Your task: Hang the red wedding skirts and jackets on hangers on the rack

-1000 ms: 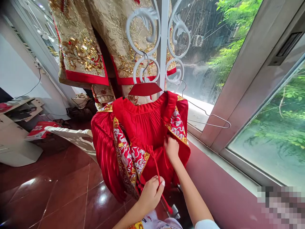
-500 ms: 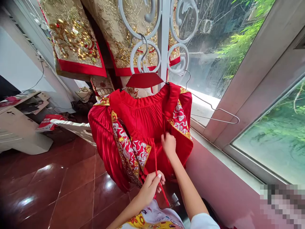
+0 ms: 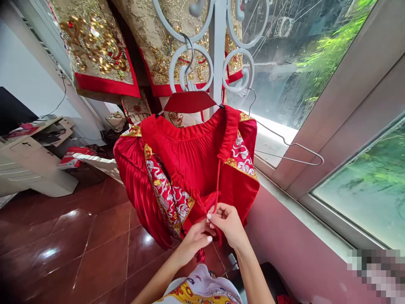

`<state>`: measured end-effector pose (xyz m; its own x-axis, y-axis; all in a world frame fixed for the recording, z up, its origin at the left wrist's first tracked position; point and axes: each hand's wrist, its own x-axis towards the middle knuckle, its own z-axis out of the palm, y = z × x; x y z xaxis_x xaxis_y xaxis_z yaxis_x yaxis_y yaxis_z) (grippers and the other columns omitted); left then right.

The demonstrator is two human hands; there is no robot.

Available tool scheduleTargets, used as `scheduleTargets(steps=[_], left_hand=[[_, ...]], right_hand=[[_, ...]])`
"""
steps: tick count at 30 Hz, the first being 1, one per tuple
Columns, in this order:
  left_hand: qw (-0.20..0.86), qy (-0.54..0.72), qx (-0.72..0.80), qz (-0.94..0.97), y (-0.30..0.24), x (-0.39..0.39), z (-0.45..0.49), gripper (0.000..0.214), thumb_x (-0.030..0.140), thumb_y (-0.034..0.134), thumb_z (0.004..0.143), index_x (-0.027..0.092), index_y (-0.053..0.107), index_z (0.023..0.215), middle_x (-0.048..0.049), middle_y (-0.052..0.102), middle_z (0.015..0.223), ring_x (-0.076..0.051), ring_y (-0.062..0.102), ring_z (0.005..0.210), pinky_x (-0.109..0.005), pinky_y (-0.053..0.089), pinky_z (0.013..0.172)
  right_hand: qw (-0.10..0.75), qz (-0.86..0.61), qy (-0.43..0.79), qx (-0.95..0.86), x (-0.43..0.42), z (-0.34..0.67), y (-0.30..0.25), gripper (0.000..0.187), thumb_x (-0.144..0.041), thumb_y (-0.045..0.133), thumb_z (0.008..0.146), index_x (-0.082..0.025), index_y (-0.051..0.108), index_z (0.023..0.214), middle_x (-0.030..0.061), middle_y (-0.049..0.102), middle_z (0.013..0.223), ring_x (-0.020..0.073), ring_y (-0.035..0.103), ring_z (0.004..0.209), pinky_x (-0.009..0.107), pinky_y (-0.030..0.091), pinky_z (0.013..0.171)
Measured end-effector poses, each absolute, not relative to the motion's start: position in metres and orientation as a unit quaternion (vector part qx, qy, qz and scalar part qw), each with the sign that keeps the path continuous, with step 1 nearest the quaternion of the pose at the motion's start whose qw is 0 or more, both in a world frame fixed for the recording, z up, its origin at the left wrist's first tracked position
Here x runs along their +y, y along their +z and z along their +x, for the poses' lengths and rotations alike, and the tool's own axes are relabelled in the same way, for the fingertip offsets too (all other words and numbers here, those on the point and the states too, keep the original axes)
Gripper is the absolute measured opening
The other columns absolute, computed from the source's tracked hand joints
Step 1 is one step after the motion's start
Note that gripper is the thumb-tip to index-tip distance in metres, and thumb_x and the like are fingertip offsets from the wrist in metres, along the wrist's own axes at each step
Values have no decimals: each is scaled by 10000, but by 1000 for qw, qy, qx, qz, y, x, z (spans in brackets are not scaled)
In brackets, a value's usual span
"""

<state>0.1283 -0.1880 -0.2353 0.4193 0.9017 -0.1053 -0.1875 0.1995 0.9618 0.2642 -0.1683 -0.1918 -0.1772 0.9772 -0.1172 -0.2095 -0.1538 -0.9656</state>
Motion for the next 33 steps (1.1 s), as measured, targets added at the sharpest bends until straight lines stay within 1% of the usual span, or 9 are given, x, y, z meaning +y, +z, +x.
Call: scheduleTargets(steps=[2, 5, 10, 13, 20, 25, 28, 30, 33], left_hand=[[614, 466, 382, 509, -227, -189, 117, 396, 392, 579, 766, 140, 599, 1072, -102, 644, 996, -176, 601, 850, -294, 495, 754], [432, 534, 445, 574, -210, -189, 102, 326, 341, 415, 887, 145, 645, 1008, -93, 679, 900, -150, 616, 731, -297, 513, 722], [74, 531, 379, 754, -152, -164, 95, 175, 207, 531, 848, 184, 685, 929, -47, 706, 865, -134, 644, 802, -251, 514, 789], [-34, 546, 374, 749, -110, -138, 99, 144, 238, 568, 832, 172, 679, 896, -32, 697, 859, -123, 636, 795, -244, 508, 779], [-30, 277, 461, 842, -97, -118, 118, 299, 395, 529, 837, 151, 655, 954, -60, 669, 861, -194, 620, 827, -322, 462, 812], [73, 327, 518, 787, -124, -167, 101, 326, 317, 395, 904, 182, 642, 739, -24, 620, 699, -156, 580, 718, -282, 465, 715], [172, 308, 503, 789, -149, -186, 94, 213, 300, 509, 839, 212, 640, 983, -50, 656, 952, -181, 599, 895, -299, 480, 795], [207, 343, 502, 767, -166, -188, 98, 396, 258, 595, 767, 214, 556, 1158, -80, 593, 1156, -212, 549, 1066, -331, 454, 896], [249, 406, 505, 720, -180, -183, 108, 405, 178, 604, 728, 202, 564, 1130, -90, 582, 1141, -220, 529, 1082, -359, 422, 943]], right_hand=[[503, -431, 621, -419, -169, 265, -195, 321, -390, 751, 602, -159, 540, 674, -39, 526, 548, 64, 464, 448, 196, 380, 457], [515, -436, 624, -395, -171, 264, -200, 324, -379, 737, 613, -170, 509, 710, -65, 483, 561, 32, 384, 392, 174, 300, 395], [469, -432, 626, -450, -180, 255, -195, 273, -349, 696, 645, -165, 498, 687, -82, 380, 513, 23, 247, 418, 172, 203, 401], [462, -440, 603, -478, -188, 256, -189, 241, -309, 686, 649, -166, 492, 661, -77, 363, 502, 38, 267, 450, 182, 226, 435], [479, -450, 580, -481, -199, 267, -183, 221, -264, 710, 629, -165, 514, 655, -49, 434, 544, 49, 318, 481, 183, 277, 456], [522, -423, 599, -435, -201, 271, -185, 266, -339, 696, 676, -171, 491, 690, -43, 471, 581, 33, 298, 454, 170, 241, 422], [506, -399, 637, -423, -200, 269, -181, 285, -360, 696, 683, -172, 482, 691, -60, 439, 535, 21, 259, 414, 169, 203, 401], [496, -379, 661, -417, -200, 266, -178, 297, -357, 705, 671, -172, 472, 674, -76, 401, 497, 14, 230, 392, 168, 184, 391], [483, -356, 685, -414, -198, 261, -172, 310, -343, 716, 649, -173, 456, 651, -88, 380, 476, 5, 199, 373, 167, 171, 380]])
